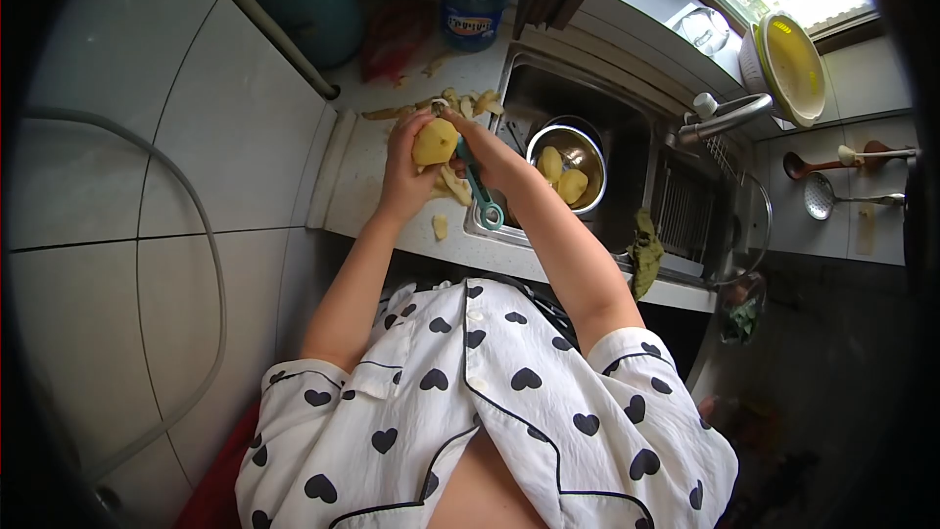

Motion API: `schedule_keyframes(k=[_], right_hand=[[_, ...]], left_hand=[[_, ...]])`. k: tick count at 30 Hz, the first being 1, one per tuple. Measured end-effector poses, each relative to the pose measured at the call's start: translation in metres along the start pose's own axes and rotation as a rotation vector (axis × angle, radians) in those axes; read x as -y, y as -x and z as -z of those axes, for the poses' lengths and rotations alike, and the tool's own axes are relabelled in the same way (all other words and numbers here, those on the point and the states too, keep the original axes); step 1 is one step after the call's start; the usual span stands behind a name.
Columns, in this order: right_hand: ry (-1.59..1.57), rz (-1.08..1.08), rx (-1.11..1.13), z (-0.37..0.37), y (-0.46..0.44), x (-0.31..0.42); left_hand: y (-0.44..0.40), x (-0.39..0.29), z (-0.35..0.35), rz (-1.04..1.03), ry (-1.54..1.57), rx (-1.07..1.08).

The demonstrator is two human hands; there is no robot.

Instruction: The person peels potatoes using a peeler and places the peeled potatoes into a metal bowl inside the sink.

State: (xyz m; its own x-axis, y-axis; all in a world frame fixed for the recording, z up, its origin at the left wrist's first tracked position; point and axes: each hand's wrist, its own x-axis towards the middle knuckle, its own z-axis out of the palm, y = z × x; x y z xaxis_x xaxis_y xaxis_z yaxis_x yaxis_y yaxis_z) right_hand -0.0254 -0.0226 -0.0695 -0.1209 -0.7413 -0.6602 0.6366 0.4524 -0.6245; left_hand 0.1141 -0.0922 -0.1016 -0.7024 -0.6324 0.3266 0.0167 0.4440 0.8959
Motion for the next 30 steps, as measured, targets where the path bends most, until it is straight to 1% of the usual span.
schedule_keyframes(k=[2, 3, 5, 6, 7, 8, 10, 11, 14, 17, 20, 23, 26, 27, 29, 30], right_hand=[[-0.046, -0.005, 0.035, 0.004, -0.002, -0.001], [-0.068, -0.005, 0.053, 0.003, 0.000, 0.001], [0.063, 0.165, -0.032, -0.002, 0.006, 0.001], [0.128, 0.249, -0.075, -0.005, 0.009, 0.002], [0.301, 0.317, -0.238, -0.003, 0.003, -0.001], [0.509, 0.435, -0.330, -0.003, 0.003, -0.003], [0.930, 0.662, -0.516, -0.014, 0.022, -0.001], [1.053, 0.586, -0.496, -0.021, 0.034, 0.006], [1.306, 0.597, -0.556, -0.027, 0.040, 0.005], [1.376, 0.595, -0.597, -0.029, 0.038, 0.007], [1.414, 0.566, -0.624, -0.027, 0.027, 0.009], [1.428, 0.578, -0.605, -0.026, 0.012, 0.005], [1.481, 0.419, -0.550, 0.008, -0.026, -0.023], [1.369, 0.392, -0.583, 0.005, -0.022, -0.021], [1.326, 0.406, -0.633, -0.001, -0.017, -0.014], [1.297, 0.404, -0.662, -0.004, -0.012, -0.014]], left_hand=[[-0.004, -0.008, 0.001, -0.093, -0.085, -0.021], [-0.004, -0.006, 0.002, -0.070, -0.079, -0.015], [-0.003, -0.001, 0.002, -0.025, -0.064, -0.001], [-0.004, -0.004, 0.003, -0.001, -0.154, -0.018], [-0.004, -0.008, 0.005, 0.024, -0.245, -0.035], [-0.004, -0.010, 0.006, 0.048, -0.335, -0.050], [-0.005, -0.007, 0.009, 0.027, -0.452, -0.047], [-0.005, -0.005, 0.012, 0.016, -0.511, -0.046], [-0.005, -0.004, 0.016, 0.058, -0.561, -0.015], [-0.005, -0.005, 0.019, -0.004, -0.634, -0.031], [-0.002, -0.004, 0.019, -0.026, -0.657, -0.060], [0.004, 0.004, 0.018, 0.042, -0.636, -0.053], [0.004, -0.007, 0.017, -0.004, -0.547, -0.088], [0.003, -0.007, 0.019, -0.026, -0.547, -0.097], [0.000, -0.008, 0.019, -0.054, -0.539, -0.140], [0.003, -0.001, 0.018, 0.003, -0.409, -0.140]])
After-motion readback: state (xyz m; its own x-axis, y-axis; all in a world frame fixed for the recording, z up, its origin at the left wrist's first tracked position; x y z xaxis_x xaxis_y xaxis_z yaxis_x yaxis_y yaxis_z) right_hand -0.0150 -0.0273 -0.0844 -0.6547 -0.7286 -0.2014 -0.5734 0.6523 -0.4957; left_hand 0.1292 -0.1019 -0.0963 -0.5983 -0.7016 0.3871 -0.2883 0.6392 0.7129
